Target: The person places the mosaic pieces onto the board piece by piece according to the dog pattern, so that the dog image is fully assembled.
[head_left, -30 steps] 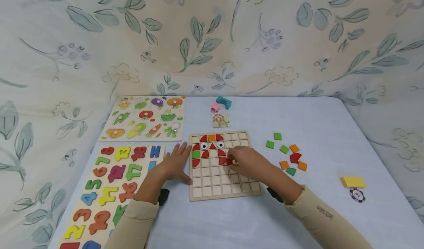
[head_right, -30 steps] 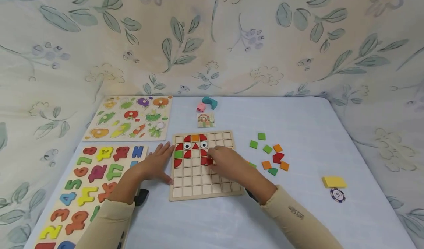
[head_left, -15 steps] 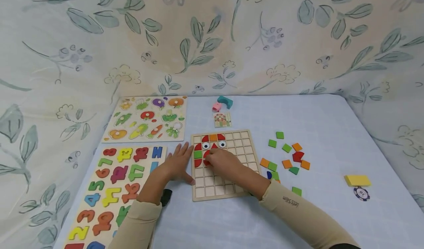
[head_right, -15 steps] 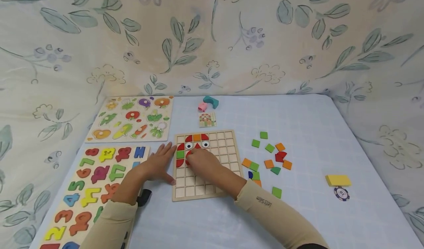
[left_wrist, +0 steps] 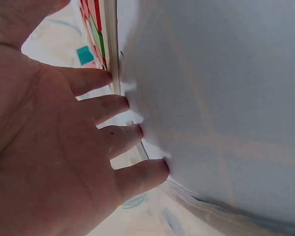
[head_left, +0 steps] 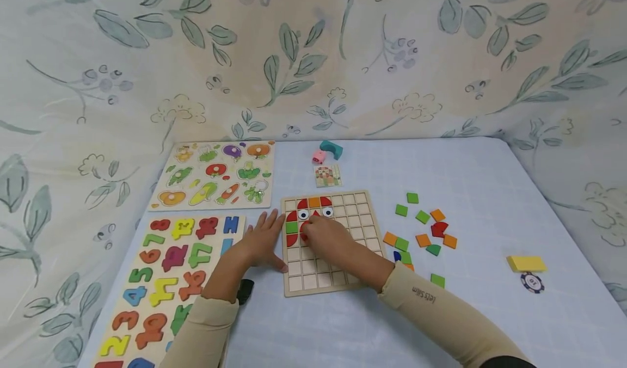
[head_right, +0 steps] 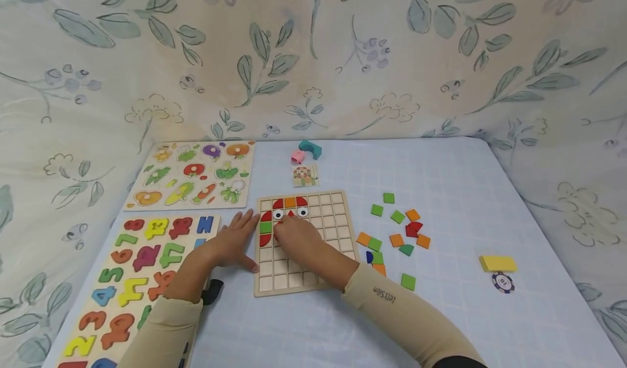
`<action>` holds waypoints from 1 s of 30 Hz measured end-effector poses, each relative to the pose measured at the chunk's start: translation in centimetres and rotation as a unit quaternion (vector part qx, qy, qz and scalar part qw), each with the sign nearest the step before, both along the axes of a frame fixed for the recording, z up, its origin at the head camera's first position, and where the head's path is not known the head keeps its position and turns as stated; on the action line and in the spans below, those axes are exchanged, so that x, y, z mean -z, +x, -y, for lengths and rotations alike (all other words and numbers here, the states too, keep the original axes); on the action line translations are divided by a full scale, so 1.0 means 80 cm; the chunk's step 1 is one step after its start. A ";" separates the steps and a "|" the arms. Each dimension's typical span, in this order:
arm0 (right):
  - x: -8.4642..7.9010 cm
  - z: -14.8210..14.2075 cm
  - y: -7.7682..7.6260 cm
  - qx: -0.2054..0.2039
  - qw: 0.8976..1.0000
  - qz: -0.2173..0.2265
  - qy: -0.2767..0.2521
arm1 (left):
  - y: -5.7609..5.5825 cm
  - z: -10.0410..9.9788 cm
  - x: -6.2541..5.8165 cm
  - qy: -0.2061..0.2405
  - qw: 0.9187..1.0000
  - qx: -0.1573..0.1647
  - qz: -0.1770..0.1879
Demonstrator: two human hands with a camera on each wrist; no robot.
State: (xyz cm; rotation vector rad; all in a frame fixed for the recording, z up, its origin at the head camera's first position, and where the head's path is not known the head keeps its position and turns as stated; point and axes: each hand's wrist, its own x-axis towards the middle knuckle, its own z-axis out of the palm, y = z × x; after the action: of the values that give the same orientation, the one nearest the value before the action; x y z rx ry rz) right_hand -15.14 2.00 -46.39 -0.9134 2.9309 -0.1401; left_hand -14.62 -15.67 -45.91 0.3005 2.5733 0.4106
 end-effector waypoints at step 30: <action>-0.009 -0.187 0.020 0.184 0.979 0.086 -0.001 | -0.001 0.002 0.004 0.013 1.000 0.007 -0.007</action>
State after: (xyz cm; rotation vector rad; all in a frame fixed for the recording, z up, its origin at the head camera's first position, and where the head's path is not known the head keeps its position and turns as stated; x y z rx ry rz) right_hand -13.52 16.97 -45.69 -0.3279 2.8999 -0.2294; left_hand -14.71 -15.84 -46.23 0.3319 2.5794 0.4379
